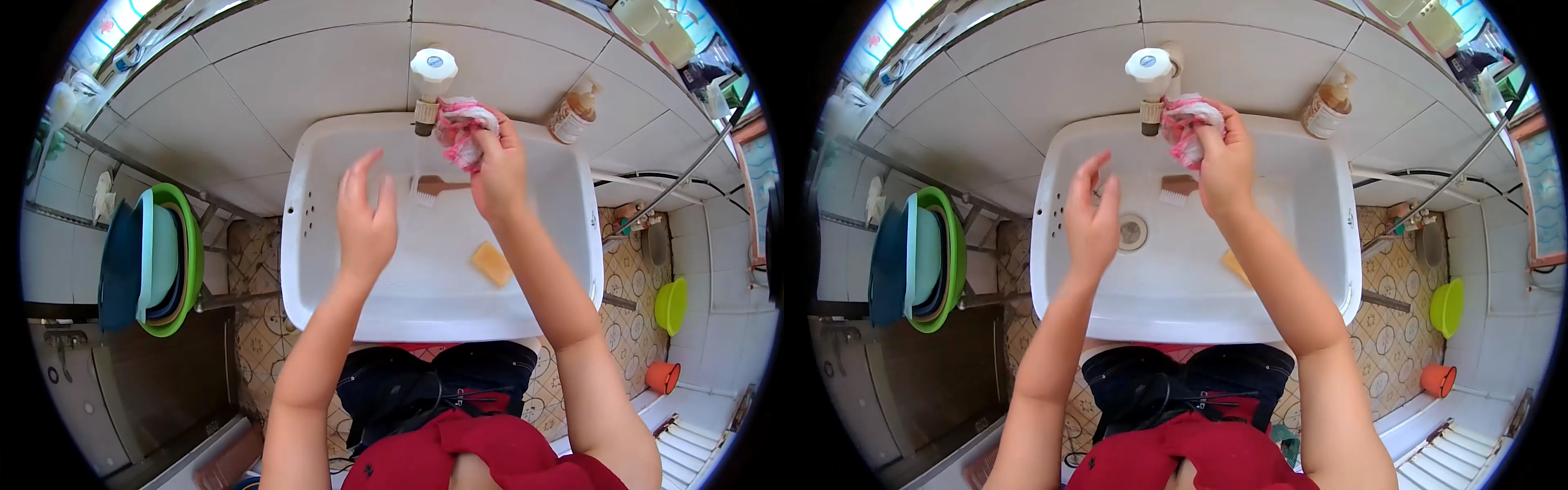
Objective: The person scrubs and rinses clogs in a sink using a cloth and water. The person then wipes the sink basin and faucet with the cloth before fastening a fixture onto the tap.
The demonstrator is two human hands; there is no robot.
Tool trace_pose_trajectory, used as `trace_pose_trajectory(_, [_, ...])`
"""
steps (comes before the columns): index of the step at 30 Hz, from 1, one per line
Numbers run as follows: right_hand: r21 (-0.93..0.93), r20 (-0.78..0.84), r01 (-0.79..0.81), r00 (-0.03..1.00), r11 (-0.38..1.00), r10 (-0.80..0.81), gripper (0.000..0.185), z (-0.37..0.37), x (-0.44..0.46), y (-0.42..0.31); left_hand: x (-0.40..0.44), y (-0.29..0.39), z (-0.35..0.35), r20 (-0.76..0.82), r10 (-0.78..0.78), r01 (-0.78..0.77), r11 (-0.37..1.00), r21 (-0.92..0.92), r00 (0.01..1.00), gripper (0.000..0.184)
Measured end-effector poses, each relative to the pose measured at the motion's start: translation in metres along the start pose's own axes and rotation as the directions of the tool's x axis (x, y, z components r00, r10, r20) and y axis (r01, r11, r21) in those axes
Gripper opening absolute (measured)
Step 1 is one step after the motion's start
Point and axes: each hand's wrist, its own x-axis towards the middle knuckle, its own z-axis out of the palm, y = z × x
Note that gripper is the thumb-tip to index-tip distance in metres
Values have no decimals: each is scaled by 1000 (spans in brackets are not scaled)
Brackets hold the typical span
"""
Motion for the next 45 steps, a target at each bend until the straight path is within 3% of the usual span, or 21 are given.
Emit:
trace_pose_trajectory(2, [80, 21, -79, 997, 994, 77, 19, 5, -7, 10, 17, -1, 10, -22, -3, 1, 996, -84, 1000, 32])
trace_pose_trajectory(5, [243, 139, -311, 948, 919, 285, 19, 5, -10, 35, 19, -4, 27, 156, -324, 359, 814, -457, 933, 37])
trace_pose_trajectory(7, [298, 205, -422, 904, 856, 375, 24, 4, -12, 48, 11, -13, 29, 137, -366, 385, 785, -485, 920, 42])
trace_pose_trajectory(10, [241, 183, -385, 920, 891, 348, 24, -1, -16, 42, 2, -17, 25, 97, -373, 381, 845, -375, 923, 52])
trace_pose_trajectory(11, [149, 139, -362, 929, 920, 343, 25, -1, -19, 37, 1, -15, 22, 82, -362, 369, 876, -310, 928, 56])
trace_pose_trajectory(14, [-100, 34, -250, 966, 963, 255, 29, -2, -20, 15, 5, -3, 19, 363, -404, 543, 603, -585, 840, 62])
trace_pose_trajectory(17, [-244, 7, -28, 999, 969, 31, 40, -3, -10, -12, 13, 4, 20, 359, -468, 590, 635, -499, 808, 65])
trace_pose_trajectory(21, [-370, 166, 60, 986, 927, 3, 46, 17, 5, -45, 26, 4, 27, 278, -429, 512, 716, -475, 859, 58])
trace_pose_trajectory(24, [-491, 283, 230, 954, 840, -95, 39, 25, 4, -25, 40, 10, 32, 232, -337, 409, 720, -561, 912, 47])
trace_pose_trajectory(25, [-517, 264, 269, 953, 813, -148, 28, 26, 2, -15, 44, 13, 33, 228, -292, 371, 715, -593, 929, 43])
trace_pose_trajectory(27, [-633, 325, 560, 819, 534, -474, 25, 27, 1, 12, 45, 8, 37, 193, -244, 311, 734, -604, 950, 38])
trace_pose_trajectory(28, [-669, 370, 656, 701, 348, -610, 25, 27, -1, 22, 45, 4, 39, 170, -226, 283, 763, -581, 959, 36])
trace_pose_trajectory(29, [-744, 352, 624, 670, 239, -654, 23, 26, -1, 27, 47, 2, 40, 144, -201, 247, 793, -557, 969, 35])
trace_pose_trajectory(32, [-670, 167, 491, 831, 557, -531, 20, 24, 2, 42, 47, -2, 39, 158, -177, 234, 826, -513, 972, 36])
trace_pose_trajectory(35, [-644, -35, 344, 879, 683, -476, 17, 25, 7, 32, 46, 0, 30, 183, -150, 213, 888, -406, 972, 36])
trace_pose_trajectory(38, [-501, -102, 145, 969, 853, -224, 20, -4, 38, 28, 49, 9, 24, 169, -124, 177, 922, -343, 978, 37])
trace_pose_trajectory(41, [-413, -33, 135, 986, 901, -163, 23, -3, 27, 10, 67, 21, 25, -92, 58, -86, 940, -329, 994, 37])
trace_pose_trajectory(45, [-418, 81, 209, 978, 884, -193, 29, 7, 18, -16, 96, 46, 39, -10, 209, -206, 951, -232, 978, 46])
